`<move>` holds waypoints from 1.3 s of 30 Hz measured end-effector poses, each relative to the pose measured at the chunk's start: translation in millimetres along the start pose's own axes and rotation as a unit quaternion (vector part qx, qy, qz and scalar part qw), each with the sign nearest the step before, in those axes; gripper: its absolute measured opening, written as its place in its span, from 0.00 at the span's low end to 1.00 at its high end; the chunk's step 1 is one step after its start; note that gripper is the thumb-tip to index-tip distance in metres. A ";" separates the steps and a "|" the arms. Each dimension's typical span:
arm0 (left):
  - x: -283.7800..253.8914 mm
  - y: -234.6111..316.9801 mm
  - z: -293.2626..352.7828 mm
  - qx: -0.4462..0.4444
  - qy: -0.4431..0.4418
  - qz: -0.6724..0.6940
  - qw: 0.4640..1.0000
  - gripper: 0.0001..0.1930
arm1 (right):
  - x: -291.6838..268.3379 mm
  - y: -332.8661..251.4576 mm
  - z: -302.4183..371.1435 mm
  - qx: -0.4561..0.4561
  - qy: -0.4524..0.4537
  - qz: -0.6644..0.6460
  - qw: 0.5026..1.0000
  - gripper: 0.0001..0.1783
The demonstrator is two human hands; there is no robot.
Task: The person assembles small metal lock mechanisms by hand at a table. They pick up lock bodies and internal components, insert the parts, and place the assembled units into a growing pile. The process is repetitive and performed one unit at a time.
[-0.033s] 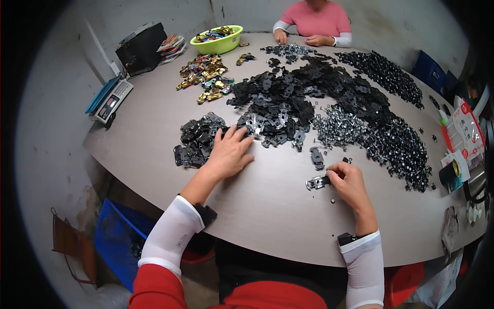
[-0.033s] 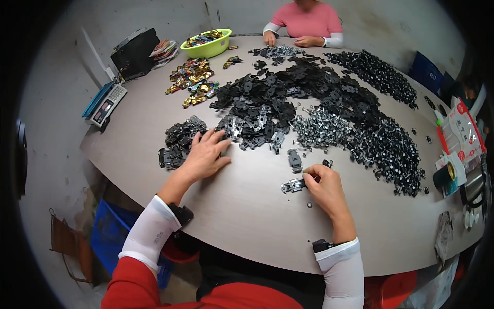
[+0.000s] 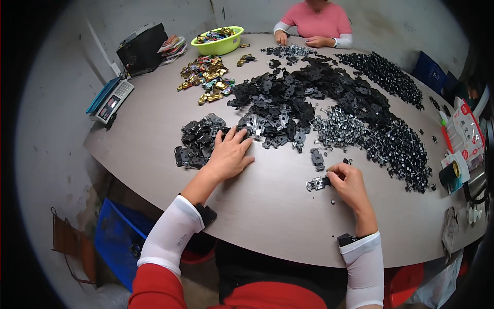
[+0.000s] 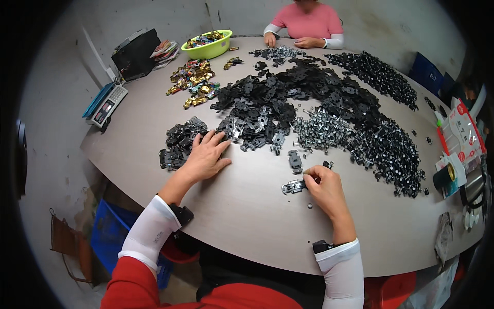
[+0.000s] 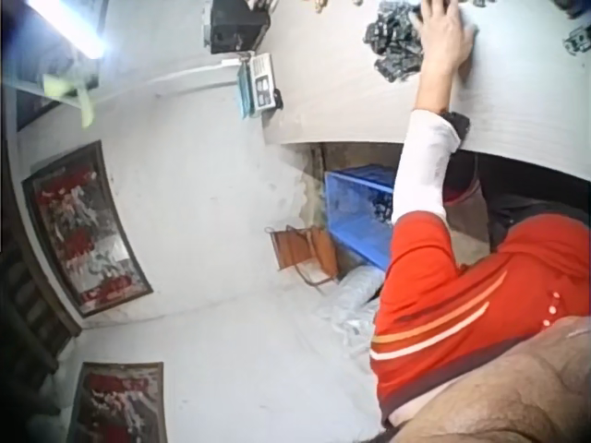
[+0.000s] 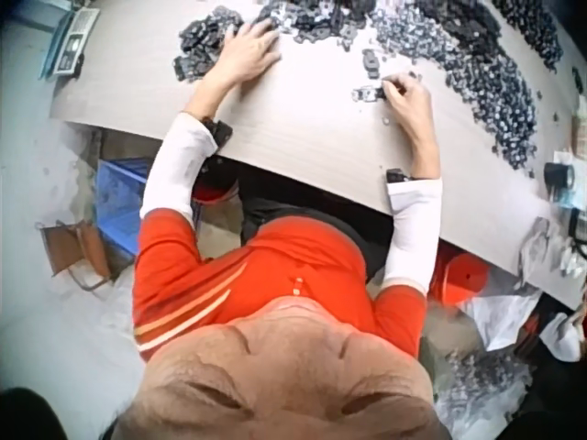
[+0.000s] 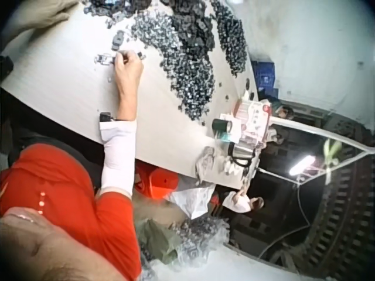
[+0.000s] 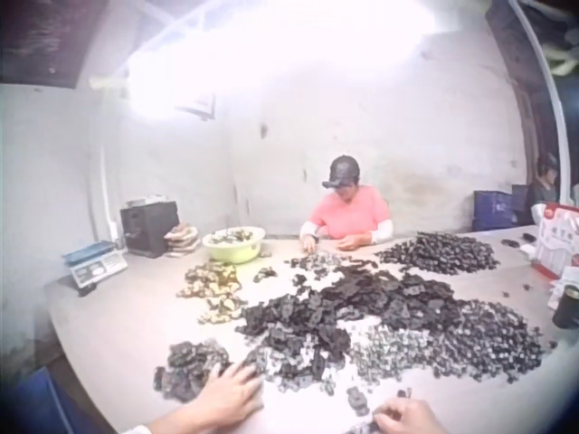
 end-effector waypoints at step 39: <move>38.3 36.9 -76.9 -0.043 -0.106 0.127 0.985 0.37 | -1.7 -11.3 0.1 -0.064 -0.014 0.046 0.997 0.07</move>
Point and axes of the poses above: each hand's wrist, its own z-axis away from the middle knuckle, its own x-axis out of the palm, y = z × x, the point moved 2 cm from there along -z, towards the middle knuckle, and after that the axes turned 9 degrees about -x, right-handed, at the moved point
